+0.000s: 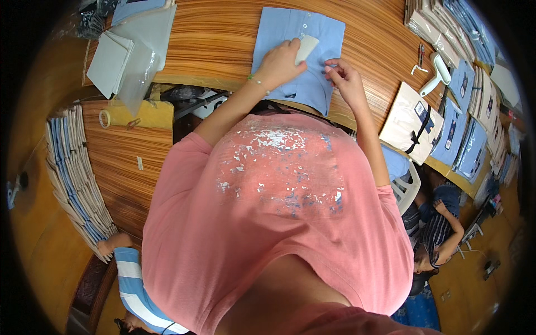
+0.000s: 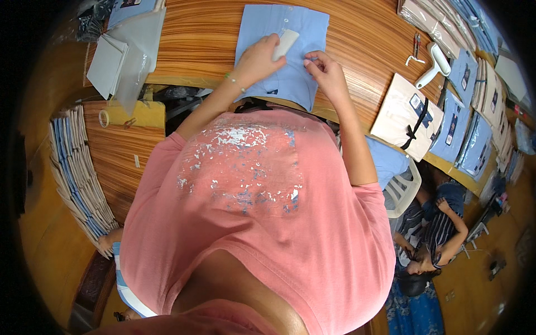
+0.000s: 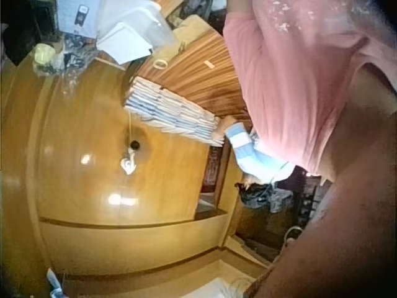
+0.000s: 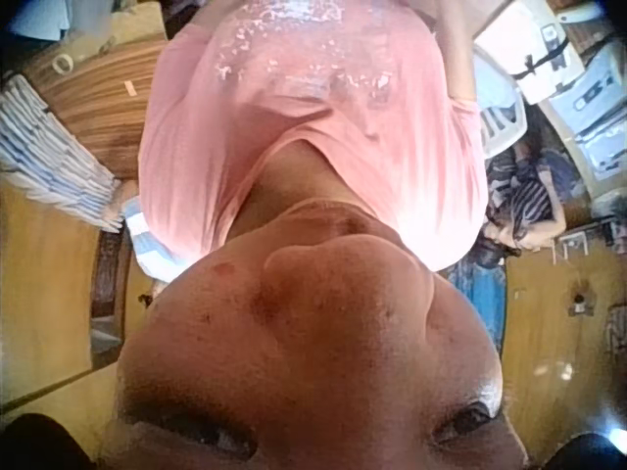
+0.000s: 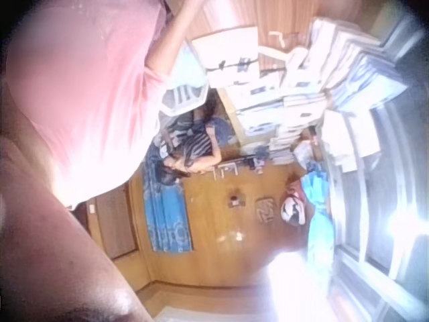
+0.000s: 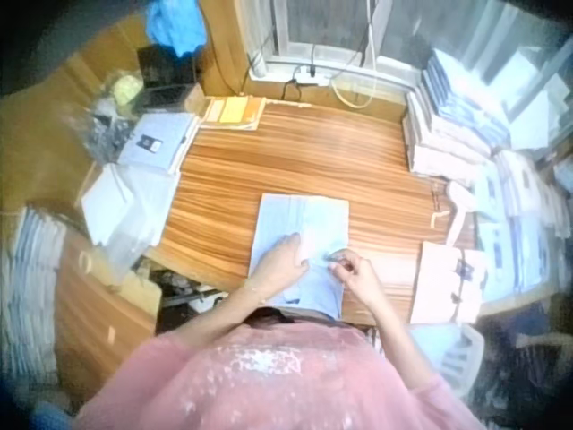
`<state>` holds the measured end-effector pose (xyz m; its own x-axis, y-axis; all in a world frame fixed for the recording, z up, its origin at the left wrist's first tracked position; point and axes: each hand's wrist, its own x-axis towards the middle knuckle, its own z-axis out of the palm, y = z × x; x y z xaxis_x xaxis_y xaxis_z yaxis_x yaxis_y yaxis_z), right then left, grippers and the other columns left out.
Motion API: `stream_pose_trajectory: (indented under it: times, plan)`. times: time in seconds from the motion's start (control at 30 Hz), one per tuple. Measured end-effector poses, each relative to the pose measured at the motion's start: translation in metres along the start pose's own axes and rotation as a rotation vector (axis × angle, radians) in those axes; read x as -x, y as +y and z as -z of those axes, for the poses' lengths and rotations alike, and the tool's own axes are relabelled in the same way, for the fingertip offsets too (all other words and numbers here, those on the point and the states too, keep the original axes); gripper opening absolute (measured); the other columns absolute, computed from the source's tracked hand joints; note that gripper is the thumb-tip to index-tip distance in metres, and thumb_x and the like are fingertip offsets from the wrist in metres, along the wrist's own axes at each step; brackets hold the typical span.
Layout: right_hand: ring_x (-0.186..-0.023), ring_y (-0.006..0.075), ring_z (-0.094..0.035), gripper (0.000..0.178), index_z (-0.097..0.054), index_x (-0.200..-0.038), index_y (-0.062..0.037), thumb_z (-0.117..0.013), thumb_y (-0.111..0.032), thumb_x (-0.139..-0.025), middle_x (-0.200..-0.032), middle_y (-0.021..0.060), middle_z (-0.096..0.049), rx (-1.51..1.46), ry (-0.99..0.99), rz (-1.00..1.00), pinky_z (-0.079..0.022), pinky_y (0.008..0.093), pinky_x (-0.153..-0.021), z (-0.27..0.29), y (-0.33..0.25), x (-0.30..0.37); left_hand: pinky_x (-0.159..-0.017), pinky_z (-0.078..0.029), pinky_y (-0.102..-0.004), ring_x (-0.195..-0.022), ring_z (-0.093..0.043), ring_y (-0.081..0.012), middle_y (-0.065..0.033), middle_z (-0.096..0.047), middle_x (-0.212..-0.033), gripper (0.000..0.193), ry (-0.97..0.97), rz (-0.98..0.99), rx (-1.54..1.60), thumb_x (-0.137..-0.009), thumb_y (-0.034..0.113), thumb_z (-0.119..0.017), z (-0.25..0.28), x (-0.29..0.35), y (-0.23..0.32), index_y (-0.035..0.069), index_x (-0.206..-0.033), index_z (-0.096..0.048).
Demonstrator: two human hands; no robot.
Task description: The person buttons a blue shirt, aligns it with a cardboard template, folds the shirt around the template, and places the folded shirt into a plastic bag.
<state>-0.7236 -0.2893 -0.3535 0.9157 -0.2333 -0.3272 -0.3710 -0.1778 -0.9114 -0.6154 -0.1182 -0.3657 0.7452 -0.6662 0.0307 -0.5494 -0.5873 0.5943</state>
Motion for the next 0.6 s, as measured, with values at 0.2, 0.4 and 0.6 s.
stream_pose_trajectory:
  times: [0.2, 0.4, 0.6]
  plan:
    - [-0.056, 0.0073, -0.050, 0.031, -0.053, -0.111, -0.0008, -0.062, -0.013, -0.084, -0.070, 0.0003, -0.057, -0.265, 0.013, 0.006, -0.042, 0.0191, -0.051, -0.033, -0.009, -0.010, -0.059, -0.048, -0.0247, -0.071, -0.061, -0.0132, -0.0083, -0.061, -0.080, 0.027, 0.005, 0.258, 0.807, -0.083, 0.007, -0.057, 0.007, 0.003, -0.015, 0.000, -0.107, -0.048]
    - [-0.057, 0.0064, -0.051, 0.030, -0.052, -0.110, 0.0039, -0.062, -0.006, -0.083, -0.069, 0.0005, -0.057, -0.286, 0.050, -0.021, -0.040, 0.0193, -0.049, -0.033, 0.005, -0.028, -0.064, -0.048, -0.0258, -0.073, -0.059, -0.0134, -0.0093, -0.060, -0.089, 0.035, 0.059, 0.239, 0.832, -0.083, 0.013, -0.061, -0.009, 0.017, -0.023, 0.001, -0.112, -0.048]
    - [-0.054, 0.0077, -0.050, 0.051, -0.044, -0.126, 0.0026, -0.065, -0.005, -0.080, -0.068, 0.0031, -0.055, 0.022, 0.166, 0.105, -0.040, 0.0230, -0.043, -0.031, 0.020, -0.034, -0.068, -0.049, -0.0295, -0.076, -0.059, -0.0184, -0.0106, -0.060, -0.094, 0.039, 0.385, 0.235, 0.558, -0.081, 0.013, -0.063, 0.038, 0.043, -0.085, 0.003, -0.115, -0.047]
